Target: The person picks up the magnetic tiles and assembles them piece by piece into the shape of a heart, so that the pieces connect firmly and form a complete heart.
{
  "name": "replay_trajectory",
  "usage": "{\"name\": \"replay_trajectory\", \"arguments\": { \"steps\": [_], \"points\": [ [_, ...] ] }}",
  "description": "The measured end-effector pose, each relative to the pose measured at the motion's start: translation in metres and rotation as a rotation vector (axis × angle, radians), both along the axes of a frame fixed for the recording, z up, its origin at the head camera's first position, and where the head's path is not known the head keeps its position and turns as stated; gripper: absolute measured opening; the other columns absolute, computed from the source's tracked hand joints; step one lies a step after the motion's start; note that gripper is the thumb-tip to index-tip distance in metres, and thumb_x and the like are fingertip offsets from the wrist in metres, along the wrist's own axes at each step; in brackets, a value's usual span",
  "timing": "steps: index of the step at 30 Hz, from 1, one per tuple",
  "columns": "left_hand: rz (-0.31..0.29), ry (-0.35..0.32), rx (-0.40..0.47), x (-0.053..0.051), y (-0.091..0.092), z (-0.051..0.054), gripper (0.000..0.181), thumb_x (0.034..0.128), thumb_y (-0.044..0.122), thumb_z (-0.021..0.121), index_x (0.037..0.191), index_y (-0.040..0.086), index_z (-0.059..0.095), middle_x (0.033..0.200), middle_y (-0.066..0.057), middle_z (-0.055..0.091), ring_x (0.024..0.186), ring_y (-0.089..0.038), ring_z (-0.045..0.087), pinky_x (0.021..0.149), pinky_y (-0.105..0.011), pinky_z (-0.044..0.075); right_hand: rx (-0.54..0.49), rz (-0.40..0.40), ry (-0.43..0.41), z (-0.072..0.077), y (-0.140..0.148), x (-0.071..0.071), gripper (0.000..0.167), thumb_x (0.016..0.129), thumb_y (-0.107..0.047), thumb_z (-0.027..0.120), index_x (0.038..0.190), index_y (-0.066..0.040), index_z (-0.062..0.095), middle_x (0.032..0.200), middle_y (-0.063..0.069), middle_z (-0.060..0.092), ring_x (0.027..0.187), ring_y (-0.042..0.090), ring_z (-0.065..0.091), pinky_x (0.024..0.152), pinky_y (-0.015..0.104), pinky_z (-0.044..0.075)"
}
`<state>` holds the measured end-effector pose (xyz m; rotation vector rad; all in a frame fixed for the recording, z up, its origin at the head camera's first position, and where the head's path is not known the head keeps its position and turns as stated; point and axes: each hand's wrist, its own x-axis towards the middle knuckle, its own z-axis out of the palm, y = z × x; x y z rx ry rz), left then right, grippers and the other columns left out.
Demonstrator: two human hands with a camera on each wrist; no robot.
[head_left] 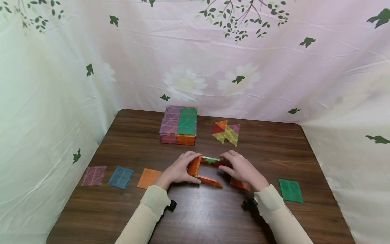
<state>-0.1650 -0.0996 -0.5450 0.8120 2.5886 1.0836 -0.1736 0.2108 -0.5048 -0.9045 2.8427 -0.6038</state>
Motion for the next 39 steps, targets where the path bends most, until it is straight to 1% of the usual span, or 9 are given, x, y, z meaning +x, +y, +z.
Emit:
{"name": "replay_trajectory", "arguments": {
  "steps": [3, 5, 8, 10, 13, 16, 24, 28, 39],
  "points": [
    [0.012, -0.003, 0.011, 0.000, 0.001, 0.000, 0.105, 0.0754, 0.058, 0.091, 0.161, 0.023, 0.043, 0.150, 0.000, 0.048, 0.134, -0.024, 0.046, 0.106, -0.050, 0.048, 0.120, -0.067, -0.094, 0.007, 0.017, 0.007, 0.084, 0.084, -0.048, 0.088, 0.149, -0.004, 0.056, 0.138, 0.018, 0.058, 0.124, 0.038, 0.056, 0.099, 0.057, 0.053],
    [0.025, -0.004, 0.015, -0.001, 0.000, 0.000, 0.104, 0.0748, 0.058, 0.092, 0.160, 0.024, 0.043, 0.150, 0.000, 0.048, 0.133, -0.024, 0.046, 0.106, -0.050, 0.048, 0.222, -0.093, -0.143, 0.009, 0.027, 0.012, 0.098, 0.077, -0.050, 0.093, 0.152, -0.002, 0.052, 0.139, 0.022, 0.054, 0.125, 0.043, 0.051, 0.099, 0.061, 0.051],
    [0.043, -0.006, 0.016, 0.000, 0.000, 0.000, 0.104, 0.0742, 0.057, 0.093, 0.160, 0.024, 0.044, 0.150, 0.000, 0.048, 0.133, -0.024, 0.046, 0.106, -0.050, 0.048, 0.313, -0.094, -0.181, 0.007, 0.035, 0.018, 0.097, 0.074, -0.045, 0.096, 0.149, 0.000, 0.053, 0.130, 0.022, 0.055, 0.116, 0.041, 0.054, 0.095, 0.058, 0.053],
    [0.049, -0.008, 0.013, 0.000, 0.000, 0.000, 0.104, 0.0744, 0.057, 0.093, 0.160, 0.024, 0.044, 0.150, 0.000, 0.048, 0.133, -0.024, 0.046, 0.106, -0.051, 0.048, 0.321, -0.093, -0.182, 0.004, 0.038, 0.021, 0.091, 0.074, -0.040, 0.096, 0.145, 0.001, 0.057, 0.122, 0.019, 0.057, 0.106, 0.035, 0.055, 0.089, 0.053, 0.056],
    [0.055, -0.008, 0.010, 0.001, 0.000, 0.000, 0.104, 0.0746, 0.057, 0.093, 0.160, 0.024, 0.044, 0.149, 0.000, 0.048, 0.134, -0.025, 0.046, 0.106, -0.052, 0.047, 0.305, -0.092, -0.134, -0.001, 0.041, 0.024, 0.084, 0.074, -0.039, 0.095, 0.139, 0.002, 0.061, 0.115, 0.014, 0.057, 0.096, 0.028, 0.054, 0.081, 0.047, 0.057],
    [0.060, -0.012, 0.017, 0.002, 0.000, -0.001, 0.103, 0.0746, 0.056, 0.093, 0.160, 0.024, 0.044, 0.148, -0.001, 0.049, 0.132, -0.026, 0.047, 0.105, -0.052, 0.048, 0.243, -0.097, -0.091, -0.004, 0.042, 0.025, 0.082, 0.073, -0.040, 0.093, 0.137, 0.001, 0.062, 0.117, 0.012, 0.057, 0.097, 0.026, 0.054, 0.080, 0.046, 0.057],
    [0.077, -0.005, 0.027, 0.002, 0.001, -0.002, 0.101, 0.0752, 0.057, 0.092, 0.158, 0.025, 0.045, 0.146, -0.001, 0.050, 0.129, -0.024, 0.048, 0.102, -0.051, 0.049, -0.118, -0.037, -0.069, -0.012, 0.032, 0.027, 0.081, 0.080, -0.032, 0.090, 0.146, -0.005, 0.053, 0.133, 0.004, 0.055, 0.107, 0.019, 0.059, 0.092, 0.043, 0.057],
    [0.092, 0.003, 0.024, 0.002, 0.002, -0.003, 0.099, 0.0753, 0.058, 0.091, 0.158, 0.028, 0.045, 0.146, 0.000, 0.051, 0.129, -0.024, 0.048, 0.101, -0.050, 0.050, -0.164, -0.021, -0.063, -0.015, 0.025, 0.027, 0.081, 0.080, -0.031, 0.091, 0.147, -0.007, 0.052, 0.134, 0.003, 0.056, 0.110, 0.020, 0.060, 0.094, 0.044, 0.057],
    [0.098, 0.012, 0.000, 0.005, 0.007, -0.005, 0.100, 0.0759, 0.058, 0.091, 0.159, 0.028, 0.044, 0.148, 0.001, 0.050, 0.132, -0.024, 0.049, 0.106, -0.052, 0.049, -0.147, -0.007, -0.109, -0.017, 0.015, 0.024, 0.080, 0.083, -0.034, 0.088, 0.149, -0.010, 0.050, 0.139, 0.003, 0.052, 0.117, 0.019, 0.058, 0.101, 0.045, 0.054]
  ]
}}
